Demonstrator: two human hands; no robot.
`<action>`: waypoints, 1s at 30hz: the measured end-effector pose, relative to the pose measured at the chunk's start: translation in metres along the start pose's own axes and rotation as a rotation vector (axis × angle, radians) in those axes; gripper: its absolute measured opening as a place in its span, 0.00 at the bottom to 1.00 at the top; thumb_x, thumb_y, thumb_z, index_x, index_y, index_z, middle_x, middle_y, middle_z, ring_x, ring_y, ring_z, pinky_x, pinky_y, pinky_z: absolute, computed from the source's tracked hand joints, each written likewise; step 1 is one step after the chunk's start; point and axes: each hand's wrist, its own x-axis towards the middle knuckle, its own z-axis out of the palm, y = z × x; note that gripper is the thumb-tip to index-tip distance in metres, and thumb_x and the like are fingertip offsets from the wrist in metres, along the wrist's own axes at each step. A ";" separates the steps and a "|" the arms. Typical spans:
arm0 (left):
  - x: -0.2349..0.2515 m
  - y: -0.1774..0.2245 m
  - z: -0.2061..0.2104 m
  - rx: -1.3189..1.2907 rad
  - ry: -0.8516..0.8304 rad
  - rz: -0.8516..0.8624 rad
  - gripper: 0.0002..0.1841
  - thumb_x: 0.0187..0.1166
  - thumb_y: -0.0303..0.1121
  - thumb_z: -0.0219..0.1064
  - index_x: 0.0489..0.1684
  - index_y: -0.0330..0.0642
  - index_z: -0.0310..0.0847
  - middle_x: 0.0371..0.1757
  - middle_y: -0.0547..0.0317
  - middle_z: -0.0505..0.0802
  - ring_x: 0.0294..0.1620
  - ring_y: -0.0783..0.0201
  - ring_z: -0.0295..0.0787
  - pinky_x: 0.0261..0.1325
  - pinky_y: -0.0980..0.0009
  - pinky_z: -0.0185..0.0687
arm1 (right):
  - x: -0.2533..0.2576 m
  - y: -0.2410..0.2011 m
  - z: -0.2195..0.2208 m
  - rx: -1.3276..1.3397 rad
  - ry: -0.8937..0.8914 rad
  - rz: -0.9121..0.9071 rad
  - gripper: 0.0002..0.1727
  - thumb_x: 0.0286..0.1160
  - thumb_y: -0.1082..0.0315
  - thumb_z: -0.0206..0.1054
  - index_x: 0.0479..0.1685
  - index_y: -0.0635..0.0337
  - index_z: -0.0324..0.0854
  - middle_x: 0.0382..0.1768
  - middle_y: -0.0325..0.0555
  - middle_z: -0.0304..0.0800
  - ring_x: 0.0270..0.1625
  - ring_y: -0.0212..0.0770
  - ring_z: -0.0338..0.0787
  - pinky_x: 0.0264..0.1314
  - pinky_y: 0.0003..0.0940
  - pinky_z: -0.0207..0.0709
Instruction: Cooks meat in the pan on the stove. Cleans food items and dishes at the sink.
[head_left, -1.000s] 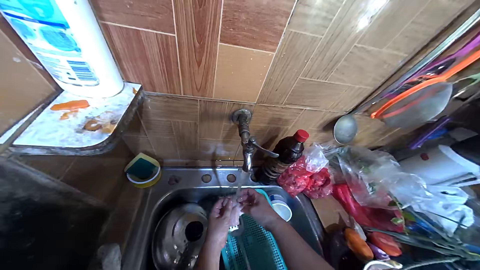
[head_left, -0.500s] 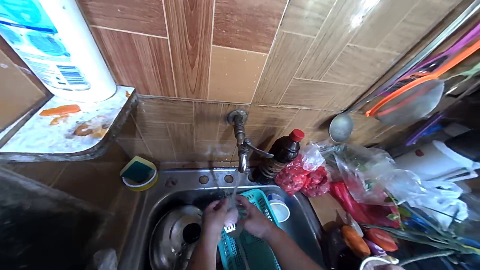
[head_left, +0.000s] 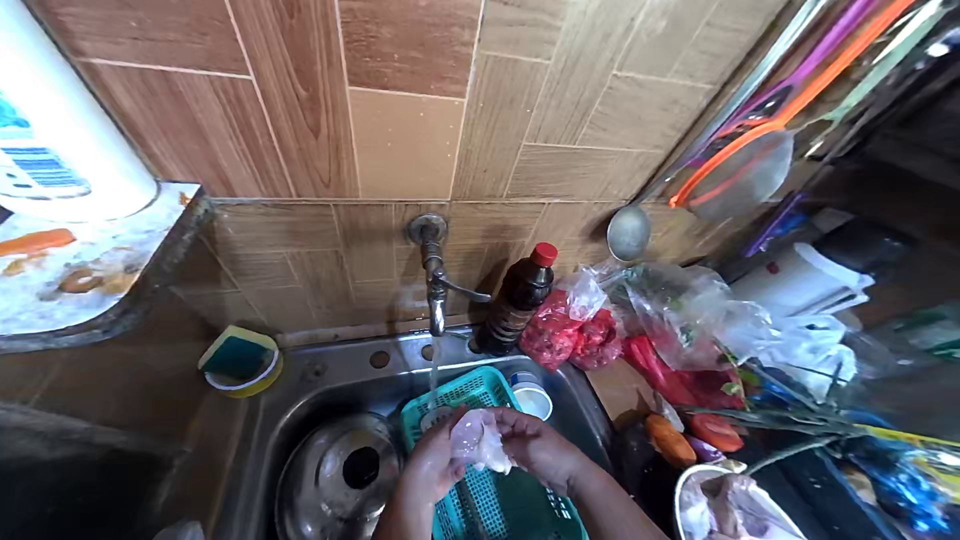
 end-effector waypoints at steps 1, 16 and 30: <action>-0.001 -0.001 0.002 -0.043 -0.023 0.005 0.20 0.93 0.49 0.52 0.52 0.44 0.83 0.35 0.55 0.91 0.27 0.66 0.86 0.25 0.73 0.79 | -0.005 -0.003 0.001 0.018 0.014 -0.005 0.30 0.76 0.83 0.52 0.81 0.62 0.69 0.59 0.47 0.91 0.55 0.36 0.92 0.59 0.38 0.86; -0.008 -0.005 0.025 -0.075 -0.255 0.235 0.28 0.97 0.47 0.40 0.52 0.36 0.85 0.41 0.50 0.95 0.44 0.58 0.94 0.52 0.61 0.91 | -0.030 -0.003 0.024 0.098 0.238 -0.297 0.18 0.82 0.77 0.61 0.69 0.64 0.80 0.54 0.44 0.92 0.52 0.33 0.92 0.59 0.33 0.87; -0.019 0.022 0.035 0.419 0.052 0.300 0.24 0.96 0.44 0.47 0.60 0.31 0.80 0.41 0.53 0.88 0.36 0.63 0.85 0.43 0.65 0.84 | -0.053 0.009 0.003 0.423 0.131 -0.200 0.23 0.67 0.83 0.59 0.64 0.61 0.76 0.51 0.45 0.92 0.50 0.40 0.93 0.54 0.39 0.90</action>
